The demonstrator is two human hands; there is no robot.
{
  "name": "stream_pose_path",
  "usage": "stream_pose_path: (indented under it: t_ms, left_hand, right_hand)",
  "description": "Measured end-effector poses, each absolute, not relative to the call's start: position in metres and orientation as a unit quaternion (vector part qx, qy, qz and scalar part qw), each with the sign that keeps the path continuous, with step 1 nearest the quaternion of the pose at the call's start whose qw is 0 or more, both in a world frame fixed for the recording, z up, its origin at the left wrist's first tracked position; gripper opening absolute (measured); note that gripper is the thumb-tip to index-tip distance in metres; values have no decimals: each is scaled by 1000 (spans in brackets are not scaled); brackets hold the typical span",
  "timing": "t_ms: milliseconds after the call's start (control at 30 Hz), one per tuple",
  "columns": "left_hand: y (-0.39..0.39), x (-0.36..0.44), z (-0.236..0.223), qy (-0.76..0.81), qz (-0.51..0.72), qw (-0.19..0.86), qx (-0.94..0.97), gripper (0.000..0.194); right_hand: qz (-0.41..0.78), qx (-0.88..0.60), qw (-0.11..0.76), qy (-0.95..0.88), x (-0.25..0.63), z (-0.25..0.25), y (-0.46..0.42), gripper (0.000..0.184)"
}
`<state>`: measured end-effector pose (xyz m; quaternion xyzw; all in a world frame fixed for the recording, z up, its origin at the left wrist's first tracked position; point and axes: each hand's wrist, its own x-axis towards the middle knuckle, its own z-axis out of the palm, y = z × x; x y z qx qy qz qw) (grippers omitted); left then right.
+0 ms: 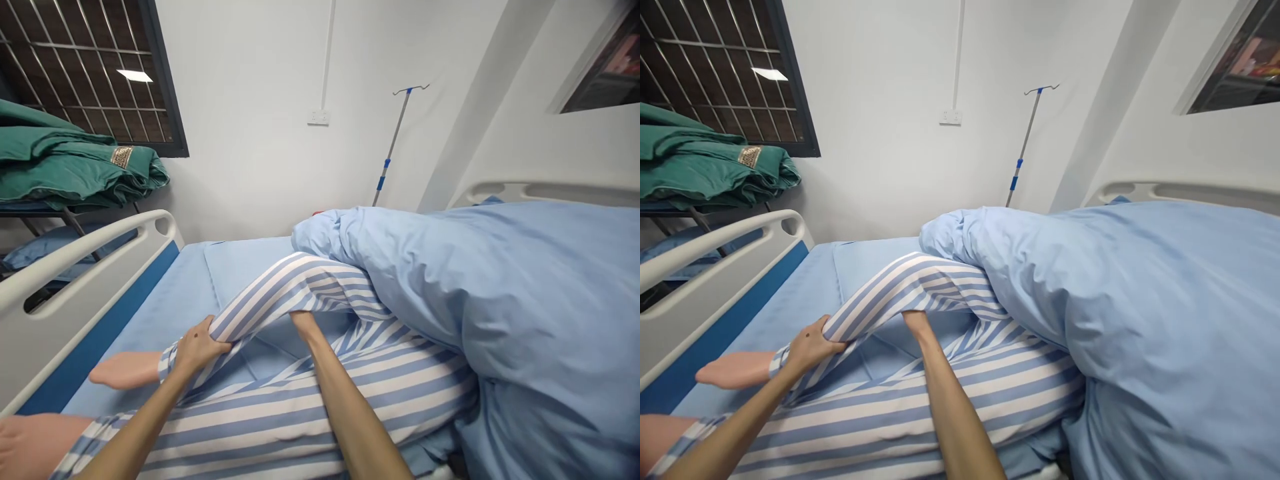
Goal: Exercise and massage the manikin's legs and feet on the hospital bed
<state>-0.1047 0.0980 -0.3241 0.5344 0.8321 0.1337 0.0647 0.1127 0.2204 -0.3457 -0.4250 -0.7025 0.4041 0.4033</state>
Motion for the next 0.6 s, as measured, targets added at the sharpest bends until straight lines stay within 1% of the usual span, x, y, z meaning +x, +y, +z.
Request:
stream_pose_path:
  t_ms: [133, 333, 400, 600]
  left_hand:
    - [114, -64, -318, 822, 192, 64, 532, 49]
    - [129, -19, -338, 830, 233, 79, 500, 54]
    - [129, -17, -341, 833, 233, 82, 495, 54]
    - [127, -25, -338, 832, 221, 88, 501, 55]
  right_hand:
    - [461, -357, 497, -643, 127, -324, 222, 38]
    - [557, -244, 603, -516, 137, -312, 220, 37]
    - [578, -224, 621, -480, 136, -313, 219, 36]
    - [628, -176, 639, -408, 133, -317, 222, 29]
